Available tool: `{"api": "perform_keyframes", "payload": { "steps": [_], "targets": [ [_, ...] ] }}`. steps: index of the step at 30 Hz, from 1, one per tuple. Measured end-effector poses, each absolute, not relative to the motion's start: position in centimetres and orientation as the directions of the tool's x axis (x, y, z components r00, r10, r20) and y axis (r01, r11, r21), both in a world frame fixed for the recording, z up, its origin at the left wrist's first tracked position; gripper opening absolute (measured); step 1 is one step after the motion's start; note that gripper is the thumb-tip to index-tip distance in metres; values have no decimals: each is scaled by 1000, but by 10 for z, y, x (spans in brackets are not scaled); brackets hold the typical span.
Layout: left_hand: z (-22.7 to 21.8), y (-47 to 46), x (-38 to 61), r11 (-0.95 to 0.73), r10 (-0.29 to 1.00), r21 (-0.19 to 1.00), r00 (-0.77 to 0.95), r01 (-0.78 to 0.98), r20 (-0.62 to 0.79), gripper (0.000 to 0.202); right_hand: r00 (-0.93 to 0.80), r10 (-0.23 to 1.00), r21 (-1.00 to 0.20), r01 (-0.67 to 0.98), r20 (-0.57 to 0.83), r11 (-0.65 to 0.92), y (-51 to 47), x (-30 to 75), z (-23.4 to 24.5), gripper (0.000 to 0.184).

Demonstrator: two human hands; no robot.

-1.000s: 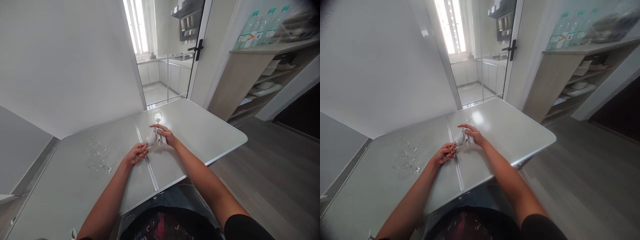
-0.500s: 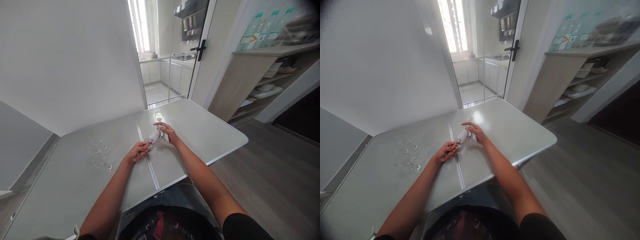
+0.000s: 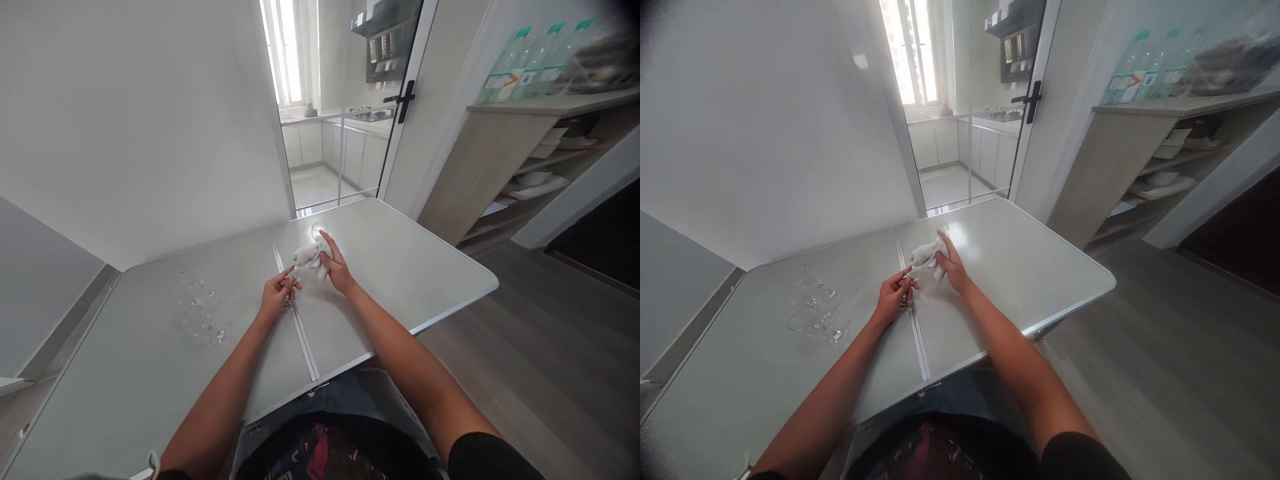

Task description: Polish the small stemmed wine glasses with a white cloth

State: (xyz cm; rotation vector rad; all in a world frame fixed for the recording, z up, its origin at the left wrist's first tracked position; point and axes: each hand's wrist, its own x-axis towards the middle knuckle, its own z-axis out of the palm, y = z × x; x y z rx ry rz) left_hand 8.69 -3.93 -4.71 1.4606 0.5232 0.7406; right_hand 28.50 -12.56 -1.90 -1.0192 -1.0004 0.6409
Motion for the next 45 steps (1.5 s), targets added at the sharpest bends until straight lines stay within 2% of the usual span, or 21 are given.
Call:
{"api": "perform_keyframes", "payload": {
  "steps": [5,7,9,11,13,16,19,22,25,28,30,33,36,40,42,45],
  "targets": [
    [-51,-45,88,-318,826,948,491,3,276,60,459,696,-832,354,552,427,-128,278,-25,59],
    [-52,-45,87,-418,839,901,431,118,333,49,298,695,-718,532,655,448,-127,279,-26,55],
    [-53,-46,86,-515,817,826,423,230,392,38,7,711,-537,661,703,524,-125,278,-27,49],
    [-54,-46,84,-605,769,728,473,323,430,32,-222,703,-385,707,676,593,-123,276,-26,47],
    [-55,-45,83,-685,712,619,535,385,455,31,-287,705,-322,736,649,596,-122,273,-25,46],
    [-56,-45,80,-793,601,471,623,386,501,30,-217,741,-367,759,636,537,-123,271,-25,39],
    [-55,-44,79,-888,455,346,683,303,571,27,-51,821,-586,676,568,447,-126,274,-24,32],
    [-55,-44,79,-928,371,288,657,236,656,23,69,891,-822,423,448,381,-128,278,-19,25],
    [-58,-44,80,-908,414,362,590,211,693,23,133,929,-938,81,345,337,-127,278,-15,28],
    [-61,-44,83,-838,528,511,516,189,675,25,186,952,-935,-217,242,281,-123,274,-17,33],
    [-61,-44,84,-775,604,609,473,165,641,25,214,956,-912,-316,199,261,-120,271,-20,35],
    [-58,-45,86,-670,700,733,431,121,569,26,246,951,-886,-377,185,270,-115,267,-24,35],
    [-54,-43,87,-562,786,820,377,107,490,26,302,929,-869,-376,212,321,-113,266,-28,33],
    [-53,-38,87,-449,849,889,355,92,392,27,397,880,-897,-238,260,372,-114,266,-32,37],
    [-52,-37,88,-404,862,911,368,82,349,29,412,861,-923,-102,299,370,-115,265,-35,38],
    [-50,-40,89,-348,876,936,376,58,302,32,329,840,-901,207,432,382,-114,262,-38,41]
  ]
}}
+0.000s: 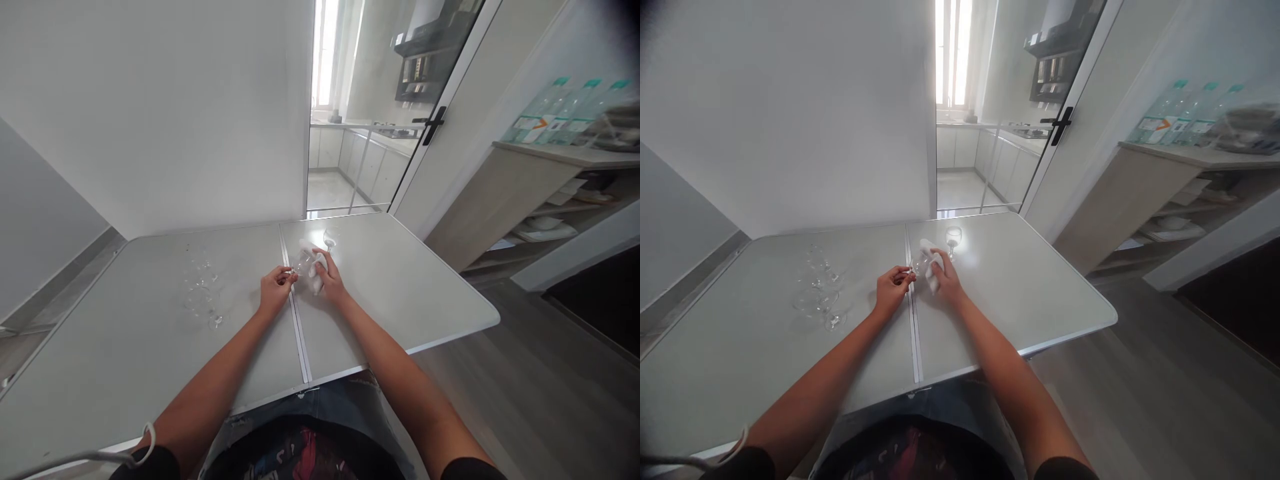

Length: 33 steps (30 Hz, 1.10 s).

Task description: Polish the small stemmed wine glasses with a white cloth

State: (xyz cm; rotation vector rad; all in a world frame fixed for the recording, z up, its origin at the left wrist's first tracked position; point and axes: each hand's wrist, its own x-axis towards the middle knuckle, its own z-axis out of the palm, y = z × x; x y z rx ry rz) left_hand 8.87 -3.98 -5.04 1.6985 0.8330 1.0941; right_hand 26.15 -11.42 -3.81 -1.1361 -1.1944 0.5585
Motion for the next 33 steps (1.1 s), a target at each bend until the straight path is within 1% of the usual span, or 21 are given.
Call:
{"api": "perform_keyframes", "payload": {
  "steps": [2,3,5,6,8,9,11,13,15,16,18,20,21,24,27,28,30,31,33],
  "targets": [
    [-50,-43,89,-331,876,942,389,53,285,32,203,807,-789,438,554,431,-114,259,-39,44],
    [-50,-45,89,-345,867,937,402,61,294,30,128,781,-702,545,611,460,-114,259,-39,44],
    [-52,-47,88,-447,822,888,443,113,358,23,-32,726,-487,720,687,493,-114,259,-38,43],
    [-53,-48,88,-526,787,836,465,159,406,18,-109,701,-376,781,705,499,-114,259,-38,42],
    [-57,-48,87,-685,701,674,503,277,505,9,-234,669,-191,846,706,498,-115,259,-36,41],
    [-59,-48,87,-746,656,577,519,333,548,9,-271,663,-134,860,698,492,-116,258,-35,41],
    [-61,-47,85,-830,557,390,550,399,622,17,-284,660,-92,876,695,474,-117,257,-34,46],
    [-59,-46,84,-885,447,241,584,397,678,22,-232,656,-125,884,718,450,-119,256,-33,55],
    [-55,-46,82,-921,350,143,613,362,708,25,-145,648,-202,880,747,430,-120,255,-33,61],
    [-52,-46,82,-933,317,116,624,341,714,25,-106,650,-249,868,752,429,-121,256,-34,59],
    [-48,-46,81,-949,284,111,646,295,708,23,-56,672,-355,815,738,458,-122,258,-35,46],
    [-45,-47,80,-952,300,172,665,252,684,18,-16,711,-487,717,703,498,-122,261,-35,35],
    [-45,-47,80,-947,322,221,672,235,666,17,14,733,-561,654,680,508,-123,262,-34,35],
    [-47,-47,80,-910,395,364,688,200,609,16,120,817,-769,438,564,466,-124,266,-30,41],
    [-51,-47,80,-870,456,451,673,198,583,18,171,902,-914,170,396,369,-124,268,-27,47],
    [-52,-48,80,-853,482,484,654,197,583,18,184,923,-941,58,338,333,-124,269,-26,48],
    [-54,-50,82,-802,549,570,597,179,585,19,211,947,-947,-163,240,277,-121,270,-27,49],
    [-54,-52,83,-767,588,620,562,162,581,19,222,953,-933,-251,205,259,-119,271,-28,49],
    [-52,-56,85,-680,672,724,496,118,550,19,230,961,-903,-363,151,229,-114,273,-31,46]
  ]
}}
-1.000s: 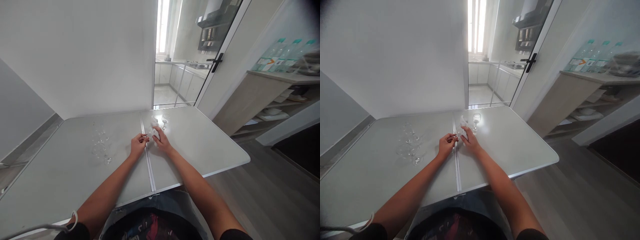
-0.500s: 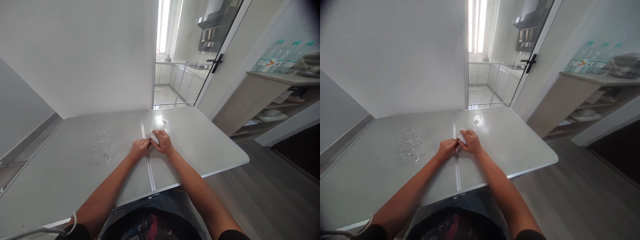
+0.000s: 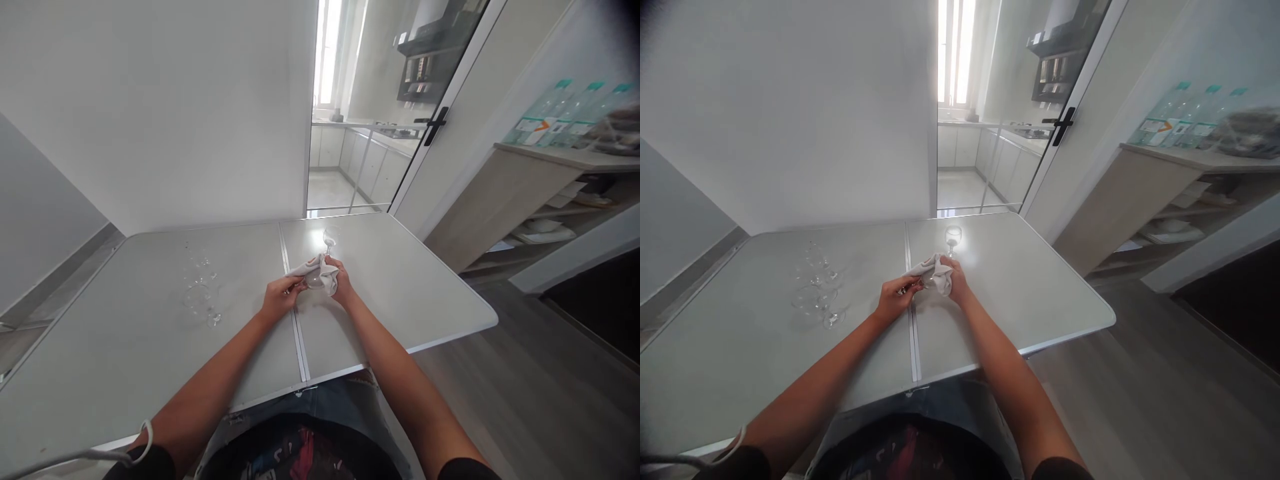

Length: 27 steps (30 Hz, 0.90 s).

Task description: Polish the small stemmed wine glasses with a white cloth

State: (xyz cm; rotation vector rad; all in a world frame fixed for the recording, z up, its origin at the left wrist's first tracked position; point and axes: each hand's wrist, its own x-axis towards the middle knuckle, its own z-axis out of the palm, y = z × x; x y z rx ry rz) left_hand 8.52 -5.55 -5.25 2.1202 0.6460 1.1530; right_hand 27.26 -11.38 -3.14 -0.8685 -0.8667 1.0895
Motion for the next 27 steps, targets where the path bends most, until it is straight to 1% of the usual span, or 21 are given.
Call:
{"api": "perform_keyframes", "payload": {
  "steps": [2,4,5,7,10,13,15,17,19,21,22,24,26,27],
  "targets": [
    [-50,-57,88,-570,751,819,446,64,487,20,227,967,-888,-413,112,200,-107,273,-36,44],
    [-47,-57,90,-445,812,895,421,0,404,24,233,969,-884,-429,87,182,-101,272,-41,44],
    [-46,-55,90,-386,834,922,413,-36,365,27,249,965,-888,-420,87,189,-98,271,-43,43],
    [-45,-51,92,-289,865,952,397,-104,306,33,298,947,-911,-345,122,226,-96,266,-46,42],
    [-46,-46,93,-208,897,964,361,-167,256,41,339,915,-941,-176,219,290,-98,257,-48,41],
    [-48,-44,93,-158,914,969,343,-191,217,47,324,875,-930,56,360,362,-104,250,-46,59],
    [-48,-45,94,-143,919,973,341,-181,198,49,306,832,-883,244,462,401,-108,247,-46,66],
    [-49,-47,95,-132,914,980,363,-151,179,49,284,787,-814,396,548,424,-110,245,-45,64],
    [-50,-48,96,-117,901,985,405,-123,158,48,211,750,-719,525,627,454,-111,244,-44,59],
    [-51,-49,96,-121,890,987,430,-101,153,43,85,725,-600,631,683,492,-111,244,-41,51],
    [-52,-50,95,-150,886,985,430,-84,171,37,11,721,-539,672,693,507,-111,245,-40,47],
    [-53,-50,94,-281,869,960,420,-13,260,25,-117,720,-431,731,684,528,-112,248,-37,40],
    [-54,-50,91,-463,817,883,427,82,388,24,-188,720,-366,759,668,538,-112,253,-35,35],
    [-54,-50,90,-544,780,829,441,127,444,25,-199,718,-355,762,667,541,-113,255,-35,33]
  ]
}}
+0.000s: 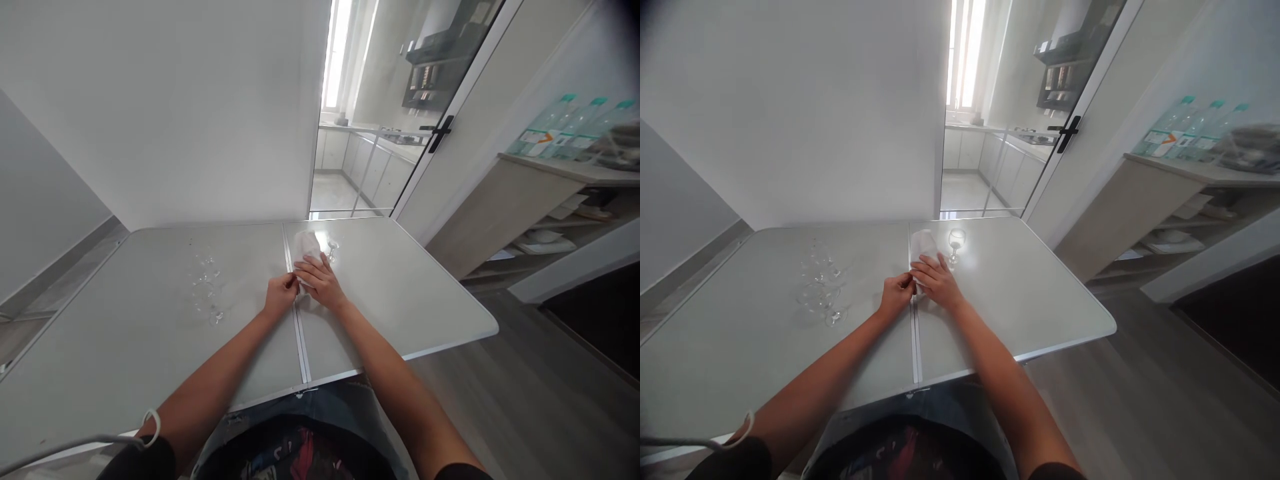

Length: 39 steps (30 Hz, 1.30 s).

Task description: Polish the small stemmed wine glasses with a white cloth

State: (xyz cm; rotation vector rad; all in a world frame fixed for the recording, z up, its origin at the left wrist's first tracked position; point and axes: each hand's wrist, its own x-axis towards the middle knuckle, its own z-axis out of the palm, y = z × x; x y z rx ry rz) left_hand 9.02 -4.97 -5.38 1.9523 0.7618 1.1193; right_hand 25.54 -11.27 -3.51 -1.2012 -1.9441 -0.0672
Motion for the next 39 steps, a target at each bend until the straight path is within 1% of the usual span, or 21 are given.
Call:
{"api": "perform_keyframes", "payload": {
  "steps": [2,4,6,8,10,13,15,17,20,23,26,28,31,34,36,39],
  "targets": [
    [-54,-50,89,-655,712,730,479,193,513,23,-164,715,-376,759,680,531,-114,261,-35,29],
    [-55,-51,90,-715,667,658,515,238,539,20,-85,719,-438,742,690,508,-116,264,-35,25],
    [-58,-52,90,-748,636,611,544,258,548,20,-9,727,-514,701,687,495,-118,266,-34,20],
    [-60,-52,91,-772,602,587,578,243,551,20,44,746,-595,636,664,492,-121,266,-31,16],
    [-63,-52,90,-777,581,592,602,213,547,21,80,779,-677,555,622,484,-123,267,-27,15],
    [-63,-51,89,-753,592,632,608,183,529,23,112,842,-799,402,528,447,-125,270,-23,17],
    [-61,-51,88,-725,613,668,601,168,513,21,141,885,-880,258,444,400,-125,272,-22,21],
    [-58,-52,89,-677,642,723,594,140,486,19,192,914,-934,85,357,347,-124,272,-23,28],
    [-54,-54,90,-566,690,823,579,57,434,17,324,902,-930,-134,286,344,-120,269,-28,35],
    [-50,-53,94,-427,740,904,569,-15,359,17,424,871,-896,-240,248,373,-115,263,-32,38],
    [-50,-49,98,-311,773,947,557,-83,303,22,460,871,-873,-338,174,353,-110,260,-36,42],
    [-52,-46,101,-296,786,949,537,-109,306,27,427,892,-855,-398,149,333,-108,259,-39,43],
    [-56,-44,103,-303,790,949,533,-92,304,34,321,931,-830,-459,176,315,-105,254,-41,48],
    [-62,-43,103,-280,808,957,518,-80,280,41,219,963,-822,-511,158,251,-105,244,-45,53],
    [-64,-44,103,-269,839,961,473,-68,268,46,188,975,-847,-493,120,199,-105,237,-48,55],
    [-64,-45,102,-274,867,958,409,-86,285,53,159,981,-911,-379,109,163,-106,234,-52,55]
  ]
}}
